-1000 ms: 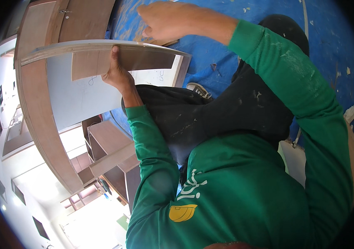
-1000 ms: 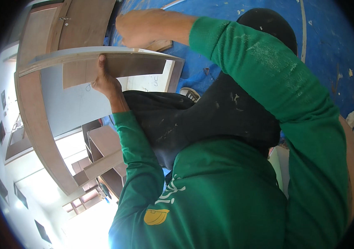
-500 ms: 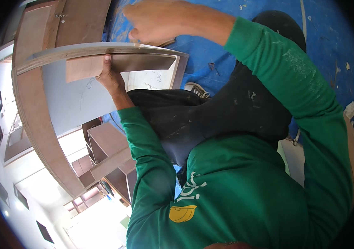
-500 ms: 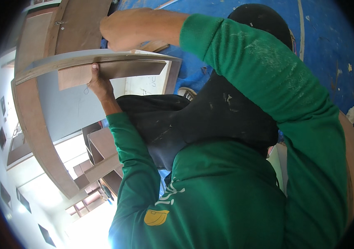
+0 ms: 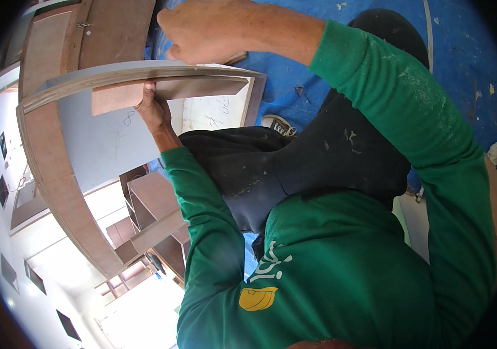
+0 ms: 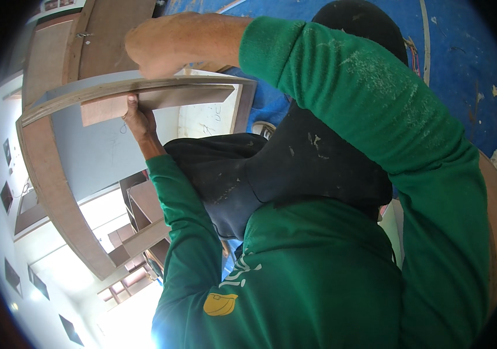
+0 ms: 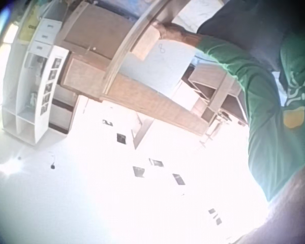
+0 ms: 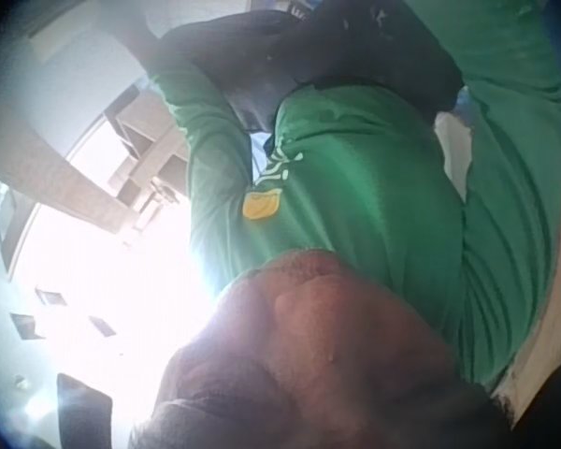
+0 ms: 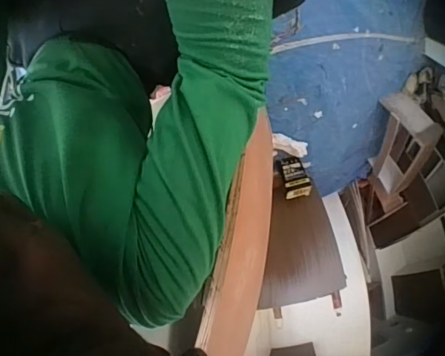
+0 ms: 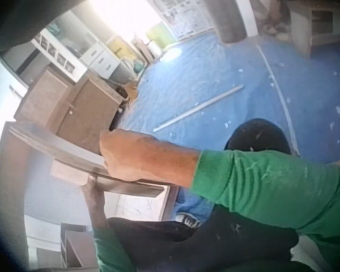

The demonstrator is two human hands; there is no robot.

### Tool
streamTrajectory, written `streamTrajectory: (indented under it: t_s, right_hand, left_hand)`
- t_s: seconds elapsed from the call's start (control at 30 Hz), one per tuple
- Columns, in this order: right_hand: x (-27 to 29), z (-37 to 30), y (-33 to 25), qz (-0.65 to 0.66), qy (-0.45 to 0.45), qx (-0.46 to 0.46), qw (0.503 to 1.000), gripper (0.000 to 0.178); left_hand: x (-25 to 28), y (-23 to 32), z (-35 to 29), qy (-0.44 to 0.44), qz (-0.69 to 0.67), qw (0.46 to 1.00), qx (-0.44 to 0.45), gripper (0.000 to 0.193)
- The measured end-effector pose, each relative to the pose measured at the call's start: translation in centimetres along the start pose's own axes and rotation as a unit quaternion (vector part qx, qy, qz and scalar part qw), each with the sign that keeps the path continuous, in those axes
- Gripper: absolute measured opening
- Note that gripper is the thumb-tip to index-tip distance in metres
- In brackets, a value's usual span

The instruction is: The person assembles a wooden cabinet by attaching a side panel, sanding edges with a sanding block, and fitting a drawer front. They handle wooden panels, a sanding block, and a cordless drill in a workshop with blue floor protection.

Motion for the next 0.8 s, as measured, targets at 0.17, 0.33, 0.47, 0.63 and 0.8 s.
streamTrajectory:
  t_s: [0.17,0.33,0.47,0.63,0.8]
  right_hand:
    - [0.1,-0.1,0.1,0.003,0.003,-0.001,1.0,0.033]
    - [0.3,-0.3,0.2,0.005,0.005,-0.009,1.0,0.037]
    - [0.4,-0.4,0.2,0.01,0.003,-0.015,1.0,0.04]
    - [0.3,-1.2,0.1,0.024,-0.011,-0.028,0.999,0.045]
    - [0.5,-1.4,0.5,0.036,-0.03,-0.042,0.998,0.05]
  left_hand:
    - [-0.6,0.6,-0.3,0.025,0.018,1.0,-0.002,0.051]
    - [-1.0,0.9,-0.3,0.041,0.047,0.998,-0.02,0.052]
    - [-1.0,1.0,-0.4,0.045,0.038,0.998,-0.015,0.052]
    - [-0.7,0.8,-0.5,0.049,0.038,0.998,-0.024,0.053]
    - [0.0,0.3,-0.5,0.051,0.038,0.998,-0.019,0.056]
Point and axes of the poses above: each hand's wrist, its own z-axis towards the middle knuckle, its own x-axis out of the back of the hand, y = z × x, the point moved 3 cm from there along z, towards the middle knuckle, and after that the axes turned 13 degrees about -y, right-handed, at the moved point
